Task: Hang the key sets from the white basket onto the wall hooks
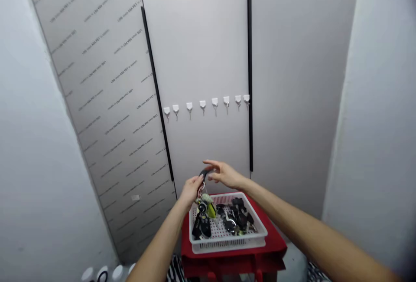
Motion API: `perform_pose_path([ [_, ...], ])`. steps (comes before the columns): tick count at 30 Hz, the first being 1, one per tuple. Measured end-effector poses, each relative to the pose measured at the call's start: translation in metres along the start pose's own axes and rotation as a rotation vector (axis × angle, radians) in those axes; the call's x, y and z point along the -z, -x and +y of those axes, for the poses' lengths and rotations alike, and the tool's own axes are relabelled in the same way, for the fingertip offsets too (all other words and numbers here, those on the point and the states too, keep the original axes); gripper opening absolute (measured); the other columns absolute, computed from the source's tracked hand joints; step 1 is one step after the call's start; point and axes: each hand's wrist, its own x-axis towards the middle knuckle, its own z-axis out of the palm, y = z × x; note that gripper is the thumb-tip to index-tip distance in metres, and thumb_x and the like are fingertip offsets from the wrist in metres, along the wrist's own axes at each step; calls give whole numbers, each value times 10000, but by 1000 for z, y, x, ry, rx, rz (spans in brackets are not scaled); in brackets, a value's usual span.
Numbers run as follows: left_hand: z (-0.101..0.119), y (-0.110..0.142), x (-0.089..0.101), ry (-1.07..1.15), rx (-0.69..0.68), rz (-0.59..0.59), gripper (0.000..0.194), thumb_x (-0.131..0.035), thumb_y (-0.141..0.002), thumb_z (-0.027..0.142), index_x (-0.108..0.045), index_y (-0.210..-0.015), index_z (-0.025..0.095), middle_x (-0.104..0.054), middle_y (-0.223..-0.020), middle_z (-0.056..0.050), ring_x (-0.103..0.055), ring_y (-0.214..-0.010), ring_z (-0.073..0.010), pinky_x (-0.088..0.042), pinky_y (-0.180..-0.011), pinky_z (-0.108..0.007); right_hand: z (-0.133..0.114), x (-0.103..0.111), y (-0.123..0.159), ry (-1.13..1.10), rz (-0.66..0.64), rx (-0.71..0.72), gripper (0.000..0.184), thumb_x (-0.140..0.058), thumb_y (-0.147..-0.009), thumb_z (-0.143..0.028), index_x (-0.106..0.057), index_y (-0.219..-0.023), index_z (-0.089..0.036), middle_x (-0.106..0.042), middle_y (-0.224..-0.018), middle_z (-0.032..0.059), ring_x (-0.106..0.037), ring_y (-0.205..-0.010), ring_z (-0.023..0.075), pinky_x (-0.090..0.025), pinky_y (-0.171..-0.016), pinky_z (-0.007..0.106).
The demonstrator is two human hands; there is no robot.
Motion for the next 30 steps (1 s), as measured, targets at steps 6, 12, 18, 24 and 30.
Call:
perform_pose_path([
  [6,9,0,5,-130,-132,17,296,-426,-591,427,-422,-548,134,-355,-404,66,-296,-330,-23,-224,-360,-162,-3,-22,-19,156,164,-179,243,-416,-644,-318,-480,-751,-108,-539,-598,34,-482,-444,73,-314,-365,164],
  [12,13,-1,10,-324,-174,45,223,-409,-614,328,-414,-491,142,-363,-398,54,-342,-348,-48,-243,-381,-178,-12,-31,-35,81,234,10,192,-479,-594,-220,-503,-746,-107,-558,-643,35,-511,-582,94,-391,-522,192],
  [18,12,0,14,-397,-188,185,186,-459,-579,265,-469,-445,136,-399,-400,35,-356,-387,-60,-241,-413,-185,-11,-31,-41,409,209,64,171,-435,-629,-225,-530,-723,-119,-557,-705,68,-500,-713,140,-375,-643,247],
  [24,9,2,8,27,-89,18,153,-517,-548,208,-499,-681,136,-500,-569,13,-440,-452,-64,-275,-421,-172,-9,-30,-41,304,80,-6,286,-471,-599,-198,-437,-874,-126,-436,-472,-43,-422,-407,68,-335,-387,186],
  [30,15,3,9,403,-10,-80,242,-531,-582,285,-483,-756,124,-517,-649,-13,-490,-491,-53,-337,-458,-163,-19,-35,-44,102,137,108,163,-476,-584,-235,-415,-706,-144,-427,-482,-52,-391,-392,47,-318,-365,167],
])
